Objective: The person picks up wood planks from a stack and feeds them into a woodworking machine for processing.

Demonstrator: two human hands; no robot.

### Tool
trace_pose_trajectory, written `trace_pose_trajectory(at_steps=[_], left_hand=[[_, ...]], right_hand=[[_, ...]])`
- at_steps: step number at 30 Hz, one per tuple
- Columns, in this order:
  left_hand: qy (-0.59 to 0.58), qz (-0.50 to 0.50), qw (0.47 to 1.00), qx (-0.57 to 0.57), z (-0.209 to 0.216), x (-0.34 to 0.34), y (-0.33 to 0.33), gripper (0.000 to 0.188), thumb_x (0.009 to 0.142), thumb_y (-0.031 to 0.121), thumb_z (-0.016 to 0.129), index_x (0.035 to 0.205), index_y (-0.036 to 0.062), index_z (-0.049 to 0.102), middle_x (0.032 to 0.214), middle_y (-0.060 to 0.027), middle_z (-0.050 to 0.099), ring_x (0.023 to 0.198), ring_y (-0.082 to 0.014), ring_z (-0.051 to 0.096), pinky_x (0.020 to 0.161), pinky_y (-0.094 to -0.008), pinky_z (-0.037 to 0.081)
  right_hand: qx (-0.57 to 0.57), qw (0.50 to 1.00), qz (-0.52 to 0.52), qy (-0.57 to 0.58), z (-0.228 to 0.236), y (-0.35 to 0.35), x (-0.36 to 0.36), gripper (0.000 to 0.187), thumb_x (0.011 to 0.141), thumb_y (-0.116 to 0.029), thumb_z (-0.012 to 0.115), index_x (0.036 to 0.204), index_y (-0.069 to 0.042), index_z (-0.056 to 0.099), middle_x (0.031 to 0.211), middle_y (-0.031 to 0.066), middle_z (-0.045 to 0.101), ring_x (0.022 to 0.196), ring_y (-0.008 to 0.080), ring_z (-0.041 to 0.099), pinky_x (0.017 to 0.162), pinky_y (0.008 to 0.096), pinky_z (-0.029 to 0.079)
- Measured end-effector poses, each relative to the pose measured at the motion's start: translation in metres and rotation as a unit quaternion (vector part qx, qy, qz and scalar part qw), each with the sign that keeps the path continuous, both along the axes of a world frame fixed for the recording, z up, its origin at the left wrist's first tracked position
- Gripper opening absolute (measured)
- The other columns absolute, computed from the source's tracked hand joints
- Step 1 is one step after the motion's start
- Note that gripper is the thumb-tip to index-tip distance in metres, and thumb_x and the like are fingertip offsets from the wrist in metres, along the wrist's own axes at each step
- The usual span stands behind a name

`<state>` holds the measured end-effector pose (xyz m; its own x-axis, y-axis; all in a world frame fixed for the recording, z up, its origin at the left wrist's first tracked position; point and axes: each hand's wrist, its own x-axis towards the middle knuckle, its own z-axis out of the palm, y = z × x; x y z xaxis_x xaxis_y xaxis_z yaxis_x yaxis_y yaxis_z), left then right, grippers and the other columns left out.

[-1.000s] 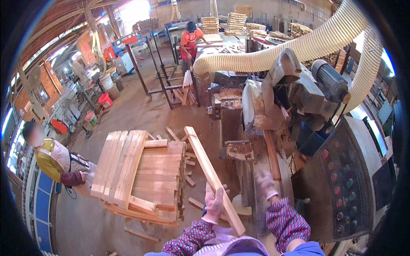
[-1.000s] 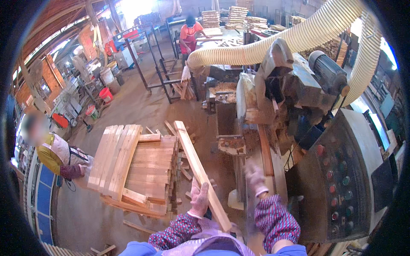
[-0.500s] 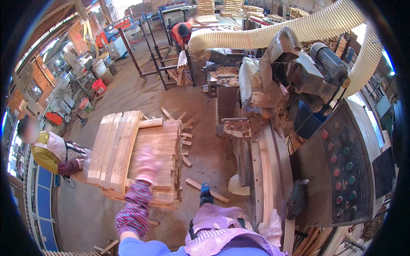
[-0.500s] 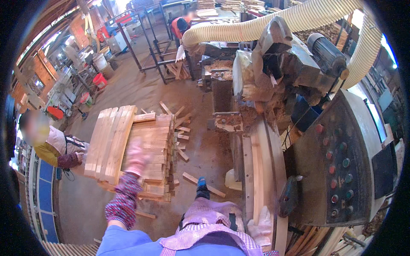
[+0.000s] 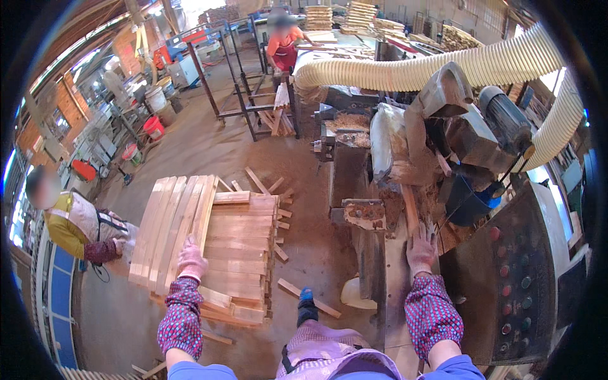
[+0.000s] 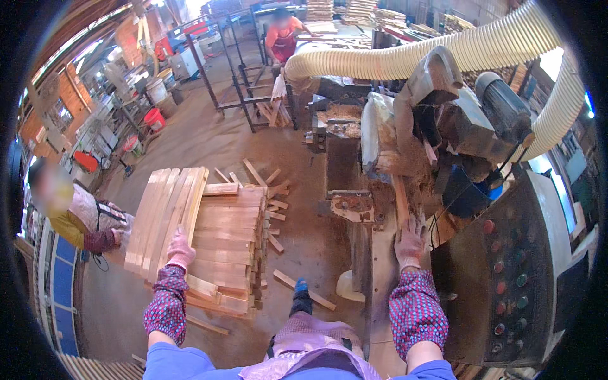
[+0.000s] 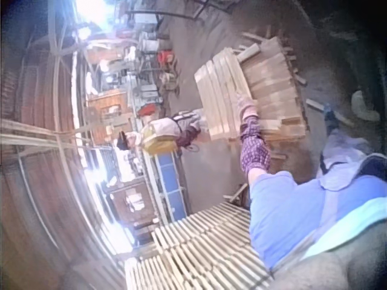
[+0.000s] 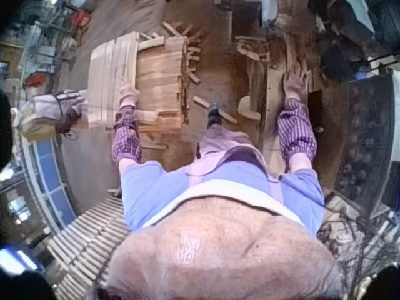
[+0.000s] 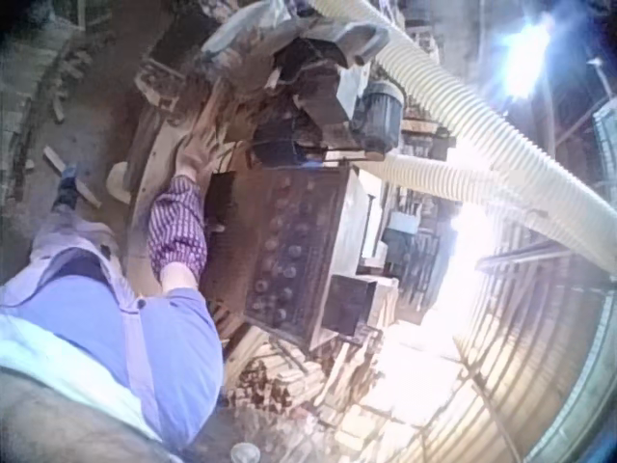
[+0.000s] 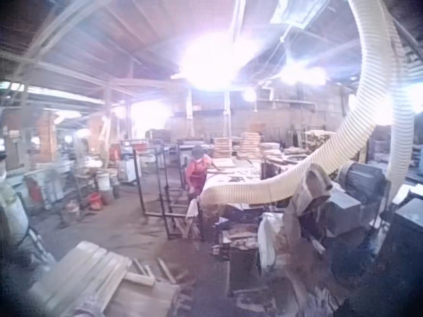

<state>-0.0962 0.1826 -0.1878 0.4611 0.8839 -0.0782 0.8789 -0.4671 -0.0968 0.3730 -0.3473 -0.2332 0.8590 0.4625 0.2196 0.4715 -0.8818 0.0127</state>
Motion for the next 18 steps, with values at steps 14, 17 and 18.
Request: trace_pose_trajectory(at_steps=[14, 17, 18], left_hand=[[-0.697, -0.033, 0.546, -0.464, 0.043, 0.149, -0.368, 0.047, 0.101, 0.029, 0.062, 0.138, 0.0043, 0.047, 0.112, -0.0061, 0.064, 0.096, -0.0136, 0.062, 0.08, -0.0296, 0.054], [-0.694, -0.04, 0.492, -0.525, 0.024, 0.166, -0.389, 0.052, 0.101, 0.023, 0.061, 0.145, 0.0037, 0.04, 0.111, -0.0078, 0.064, 0.093, -0.014, 0.063, 0.081, -0.0295, 0.056], [-0.664, -0.007, 0.489, -0.566, 0.032, 0.161, -0.387, 0.052, 0.101, 0.022, 0.06, 0.145, 0.0039, 0.039, 0.11, -0.0092, 0.064, 0.09, -0.0151, 0.064, 0.079, -0.0299, 0.057]], right_hand=[[0.444, 0.768, 0.201, 0.416, 0.113, 0.013, -0.301, 0.084, 0.087, -0.021, 0.072, 0.154, 0.002, 0.027, 0.152, 0.0255, 0.041, 0.14, 0.0276, 0.044, 0.114, 0.0331, 0.036], [0.356, 0.87, 0.112, 0.322, 0.105, -0.069, -0.315, 0.073, 0.087, -0.02, 0.069, 0.149, 0.003, 0.036, 0.142, 0.0286, 0.05, 0.131, 0.0345, 0.052, 0.11, 0.0384, 0.041], [0.361, 0.871, 0.058, 0.328, 0.101, -0.095, -0.325, 0.071, 0.088, -0.022, 0.068, 0.147, 0.004, 0.039, 0.14, 0.0293, 0.051, 0.128, 0.038, 0.053, 0.109, 0.0374, 0.042]])
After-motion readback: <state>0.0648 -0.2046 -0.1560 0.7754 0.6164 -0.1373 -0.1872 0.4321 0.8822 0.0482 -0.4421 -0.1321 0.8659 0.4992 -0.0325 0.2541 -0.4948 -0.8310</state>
